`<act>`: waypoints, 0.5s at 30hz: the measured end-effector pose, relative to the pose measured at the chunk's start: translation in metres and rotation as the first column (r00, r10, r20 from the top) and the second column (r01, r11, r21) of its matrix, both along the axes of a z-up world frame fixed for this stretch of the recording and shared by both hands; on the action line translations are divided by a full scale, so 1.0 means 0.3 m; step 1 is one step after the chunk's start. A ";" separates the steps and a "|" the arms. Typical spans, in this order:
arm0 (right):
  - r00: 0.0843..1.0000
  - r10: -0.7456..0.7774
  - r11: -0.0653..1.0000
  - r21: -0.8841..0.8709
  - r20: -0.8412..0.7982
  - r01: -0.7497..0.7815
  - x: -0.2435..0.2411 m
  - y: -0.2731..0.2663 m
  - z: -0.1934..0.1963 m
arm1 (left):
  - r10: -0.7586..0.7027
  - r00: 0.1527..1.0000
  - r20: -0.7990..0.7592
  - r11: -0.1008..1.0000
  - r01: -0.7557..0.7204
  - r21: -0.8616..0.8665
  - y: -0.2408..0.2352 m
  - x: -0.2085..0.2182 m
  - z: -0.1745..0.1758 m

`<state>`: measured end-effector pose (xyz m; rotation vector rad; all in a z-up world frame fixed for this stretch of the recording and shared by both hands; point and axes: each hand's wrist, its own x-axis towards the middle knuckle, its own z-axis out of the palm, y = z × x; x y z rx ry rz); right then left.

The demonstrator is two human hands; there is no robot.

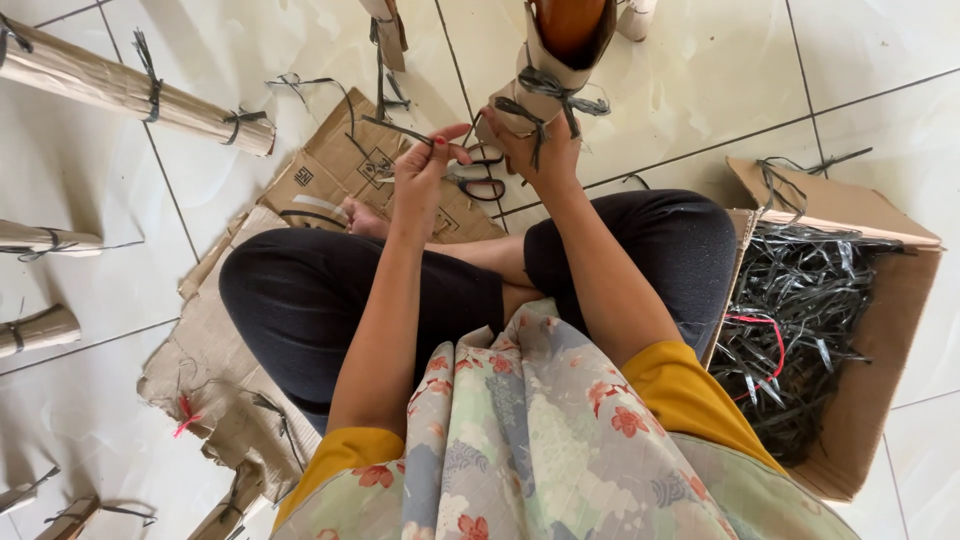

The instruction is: Wrapping the legs of a wooden stool with cardboard and securing them with plastic ties for protection during transport.

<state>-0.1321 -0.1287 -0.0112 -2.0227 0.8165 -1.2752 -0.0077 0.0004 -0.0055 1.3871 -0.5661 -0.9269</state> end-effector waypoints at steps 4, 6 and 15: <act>1.000 0.019 0.999 0.030 -0.010 -0.019 0.011 0.006 -0.001 | -0.031 0.999 0.033 0.999 0.031 -0.011 0.017 0.006 -0.035; 1.000 -0.002 1.000 0.021 0.014 0.002 0.020 0.006 0.001 | -0.033 0.999 0.042 0.999 0.032 0.020 0.026 0.002 -0.014; 1.000 0.003 0.997 0.078 0.021 -0.005 0.032 0.017 -0.005 | -0.108 0.990 -0.087 0.986 0.118 0.118 0.012 -0.029 -0.070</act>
